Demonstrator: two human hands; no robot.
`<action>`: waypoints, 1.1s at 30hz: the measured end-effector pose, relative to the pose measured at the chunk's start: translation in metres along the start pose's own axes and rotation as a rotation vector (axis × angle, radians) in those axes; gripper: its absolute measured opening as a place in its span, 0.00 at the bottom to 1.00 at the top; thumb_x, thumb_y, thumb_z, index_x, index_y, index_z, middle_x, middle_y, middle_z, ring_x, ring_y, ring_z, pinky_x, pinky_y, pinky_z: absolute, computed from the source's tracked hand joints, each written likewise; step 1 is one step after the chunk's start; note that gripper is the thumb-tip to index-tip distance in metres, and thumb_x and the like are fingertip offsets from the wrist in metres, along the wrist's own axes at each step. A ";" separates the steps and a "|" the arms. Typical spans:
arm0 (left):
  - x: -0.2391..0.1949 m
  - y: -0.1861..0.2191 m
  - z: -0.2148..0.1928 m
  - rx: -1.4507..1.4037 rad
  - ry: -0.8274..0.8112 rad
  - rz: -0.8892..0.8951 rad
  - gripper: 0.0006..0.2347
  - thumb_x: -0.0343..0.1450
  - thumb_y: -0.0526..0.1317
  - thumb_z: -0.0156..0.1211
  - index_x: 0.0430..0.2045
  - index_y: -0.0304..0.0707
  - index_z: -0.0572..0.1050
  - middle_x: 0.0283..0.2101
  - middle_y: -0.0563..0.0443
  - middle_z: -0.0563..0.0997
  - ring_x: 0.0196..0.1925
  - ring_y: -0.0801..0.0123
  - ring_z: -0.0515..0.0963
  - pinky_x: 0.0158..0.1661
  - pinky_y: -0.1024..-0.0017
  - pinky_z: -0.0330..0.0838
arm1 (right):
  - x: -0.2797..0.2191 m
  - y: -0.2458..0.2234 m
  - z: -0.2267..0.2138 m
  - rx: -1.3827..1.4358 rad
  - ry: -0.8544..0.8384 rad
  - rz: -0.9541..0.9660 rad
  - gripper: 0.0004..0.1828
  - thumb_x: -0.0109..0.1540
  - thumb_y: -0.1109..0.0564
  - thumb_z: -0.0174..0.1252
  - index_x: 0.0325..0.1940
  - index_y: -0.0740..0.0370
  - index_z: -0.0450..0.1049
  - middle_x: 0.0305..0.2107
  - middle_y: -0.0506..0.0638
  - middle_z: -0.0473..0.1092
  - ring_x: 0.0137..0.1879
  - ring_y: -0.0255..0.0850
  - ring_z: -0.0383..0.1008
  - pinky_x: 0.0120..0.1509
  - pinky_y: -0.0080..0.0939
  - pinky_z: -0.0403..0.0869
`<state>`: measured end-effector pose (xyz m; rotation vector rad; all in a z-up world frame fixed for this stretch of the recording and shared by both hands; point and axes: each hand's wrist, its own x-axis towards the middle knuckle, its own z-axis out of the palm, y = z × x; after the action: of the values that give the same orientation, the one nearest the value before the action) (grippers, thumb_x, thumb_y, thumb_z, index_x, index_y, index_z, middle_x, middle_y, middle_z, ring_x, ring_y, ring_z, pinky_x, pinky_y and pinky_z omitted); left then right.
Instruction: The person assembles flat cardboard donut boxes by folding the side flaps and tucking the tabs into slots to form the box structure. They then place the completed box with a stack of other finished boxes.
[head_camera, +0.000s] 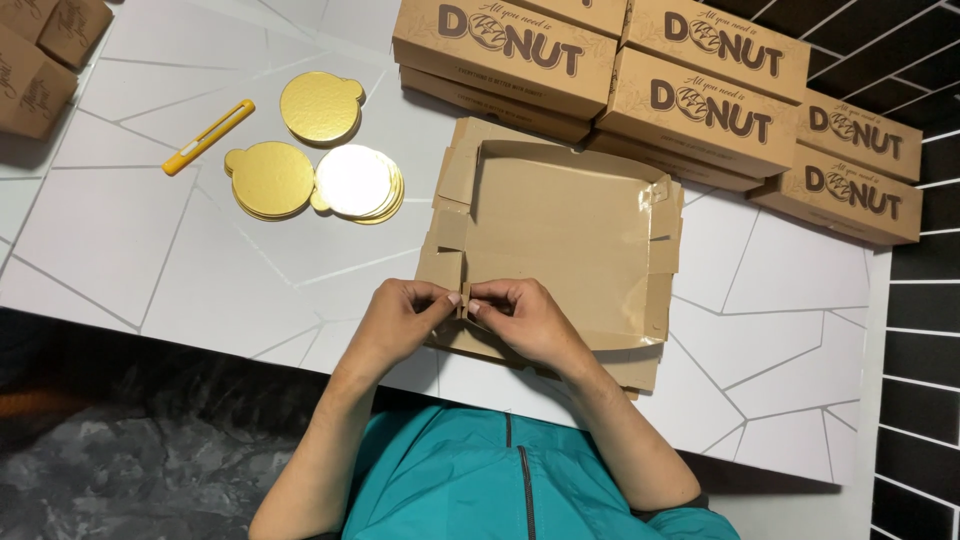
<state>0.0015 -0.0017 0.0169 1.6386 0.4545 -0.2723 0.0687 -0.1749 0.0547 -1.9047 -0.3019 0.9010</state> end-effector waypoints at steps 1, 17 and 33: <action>0.000 0.000 0.000 0.001 -0.001 0.000 0.09 0.70 0.36 0.63 0.31 0.26 0.85 0.24 0.32 0.84 0.28 0.56 0.81 0.27 0.66 0.75 | 0.002 0.003 0.000 0.001 0.001 0.000 0.18 0.62 0.60 0.61 0.56 0.65 0.79 0.44 0.61 0.80 0.48 0.42 0.79 0.49 0.42 0.79; -0.009 0.013 0.009 0.052 0.099 -0.022 0.08 0.68 0.39 0.69 0.33 0.31 0.85 0.30 0.37 0.87 0.33 0.57 0.86 0.33 0.67 0.79 | 0.014 0.033 -0.003 0.079 0.008 0.057 0.16 0.59 0.62 0.61 0.52 0.64 0.75 0.36 0.56 0.80 0.39 0.39 0.79 0.46 0.39 0.80; -0.014 0.021 0.026 0.244 0.206 0.019 0.08 0.67 0.40 0.70 0.28 0.32 0.85 0.25 0.38 0.86 0.28 0.57 0.86 0.25 0.68 0.78 | 0.009 0.023 -0.001 -0.008 0.105 -0.012 0.10 0.61 0.60 0.64 0.45 0.66 0.79 0.33 0.61 0.80 0.39 0.44 0.80 0.44 0.44 0.80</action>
<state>0.0008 -0.0308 0.0390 1.9189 0.5789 -0.1495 0.0715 -0.1818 0.0317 -1.9481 -0.2544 0.7901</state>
